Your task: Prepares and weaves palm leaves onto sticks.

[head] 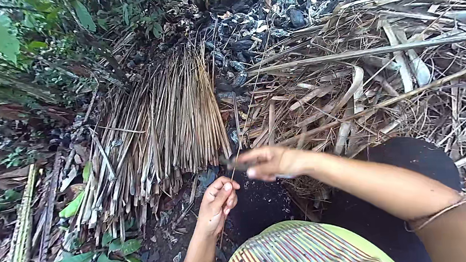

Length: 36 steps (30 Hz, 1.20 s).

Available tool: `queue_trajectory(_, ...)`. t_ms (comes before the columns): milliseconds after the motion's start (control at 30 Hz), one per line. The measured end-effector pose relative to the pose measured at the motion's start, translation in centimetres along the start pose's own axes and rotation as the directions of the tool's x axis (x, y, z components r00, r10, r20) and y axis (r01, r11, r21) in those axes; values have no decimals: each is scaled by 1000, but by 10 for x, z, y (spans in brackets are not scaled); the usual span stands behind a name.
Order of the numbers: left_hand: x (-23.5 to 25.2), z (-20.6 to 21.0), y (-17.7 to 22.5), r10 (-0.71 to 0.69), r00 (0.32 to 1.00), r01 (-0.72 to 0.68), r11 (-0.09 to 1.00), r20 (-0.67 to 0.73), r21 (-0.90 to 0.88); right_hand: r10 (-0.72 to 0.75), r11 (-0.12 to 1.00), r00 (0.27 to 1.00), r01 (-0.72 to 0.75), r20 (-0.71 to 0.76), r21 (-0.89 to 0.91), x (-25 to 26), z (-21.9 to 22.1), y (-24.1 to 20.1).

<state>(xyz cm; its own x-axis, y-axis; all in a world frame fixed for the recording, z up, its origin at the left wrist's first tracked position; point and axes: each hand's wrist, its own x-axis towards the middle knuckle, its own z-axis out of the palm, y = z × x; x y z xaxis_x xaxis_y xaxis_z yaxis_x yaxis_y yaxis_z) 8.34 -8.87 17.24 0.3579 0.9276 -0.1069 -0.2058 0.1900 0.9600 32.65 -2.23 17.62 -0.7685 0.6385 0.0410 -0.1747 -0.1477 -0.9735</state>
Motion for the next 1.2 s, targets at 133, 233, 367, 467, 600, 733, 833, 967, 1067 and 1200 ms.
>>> queue_trajectory(133, -15, -7, -23, 269, 960, -216, 893, -85, 394, -44, 999, 993, 41, -106, -27, -5, -11, -21)
queue_trajectory(233, -28, -21, -42, 297, 953, -229, 840, -63, 493, -263, 963, 917, 268, -300, -27, -15, -56, -49)
queue_trajectory(367, -10, -2, -31, 325, 945, -299, 832, 27, 468, -293, 955, 923, 296, -249, -25, -14, -53, -39)
queue_trajectory(467, 13, 24, -11, 365, 931, -334, 864, -14, 376, -171, 985, 982, 168, -84, -45, -5, -23, -12)
queue_trajectory(600, 18, 39, -7, 369, 926, -335, 900, -79, 280, -105, 992, 992, 109, 72, -64, -6, -6, -3)
queue_trajectory(733, 6, 35, -10, 354, 934, -325, 898, -49, 298, -202, 979, 976, 199, -84, -37, -10, -20, -17)
queue_trajectory(833, 0, 30, -9, 333, 942, -302, 898, -44, 319, -338, 941, 929, 338, -150, -25, -10, -42, -28)
queue_trajectory(967, -7, 22, -6, 307, 951, -276, 891, -30, 360, -453, 886, 862, 463, -229, -13, -11, -69, -40)
queue_trajectory(1067, -14, 13, -3, 269, 963, -238, 885, -21, 401, -488, 862, 816, 506, -310, -24, -18, -89, -52)
queue_trajectory(1200, -25, -2, 4, 239, 971, -207, 858, -10, 471, -527, 825, 744, 564, -410, -36, -29, -112, -60)
